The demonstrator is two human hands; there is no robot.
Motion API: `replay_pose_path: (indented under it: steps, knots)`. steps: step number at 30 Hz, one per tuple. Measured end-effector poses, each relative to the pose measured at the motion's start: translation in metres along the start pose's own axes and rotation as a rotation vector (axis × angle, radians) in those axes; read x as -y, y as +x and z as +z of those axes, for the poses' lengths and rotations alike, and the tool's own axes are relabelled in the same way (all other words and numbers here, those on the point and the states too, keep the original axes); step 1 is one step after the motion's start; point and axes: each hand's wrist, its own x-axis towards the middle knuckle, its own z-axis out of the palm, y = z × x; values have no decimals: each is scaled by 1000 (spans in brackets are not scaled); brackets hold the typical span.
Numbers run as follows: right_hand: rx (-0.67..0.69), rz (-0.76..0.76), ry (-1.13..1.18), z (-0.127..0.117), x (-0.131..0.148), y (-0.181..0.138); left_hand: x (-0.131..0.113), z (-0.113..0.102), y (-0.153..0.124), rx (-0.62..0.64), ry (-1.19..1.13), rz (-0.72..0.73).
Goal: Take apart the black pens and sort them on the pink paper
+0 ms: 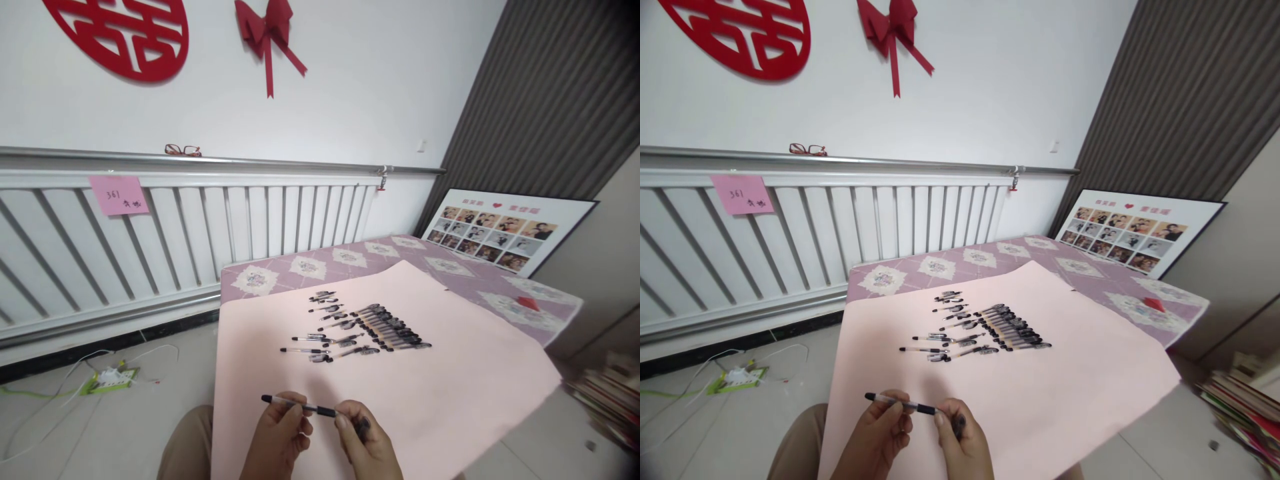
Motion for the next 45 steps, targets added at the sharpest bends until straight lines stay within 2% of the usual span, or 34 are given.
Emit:
replay_pose_path:
  steps: [8,13,22,28,32,37,45]
  knots:
    - [-51,-73,-94,3,1,-2,1,-1,0,54,20,31]
    - [-26,-33,-81,2,7,-3,2,-1,2,29,50,58]
    - [72,53,-24,1,1,0,4,-5,6,53,103,114]
    - [-2,-28,-6,3,0,2,3,-6,7,-1,85,114]
    - [14,21,-35,3,0,1,5,-5,8,3,101,145]
    - [-42,30,-52,6,-6,0,9,-7,11,6,133,179]
    - [-59,54,-34,11,-18,1,11,-8,9,-7,145,218]
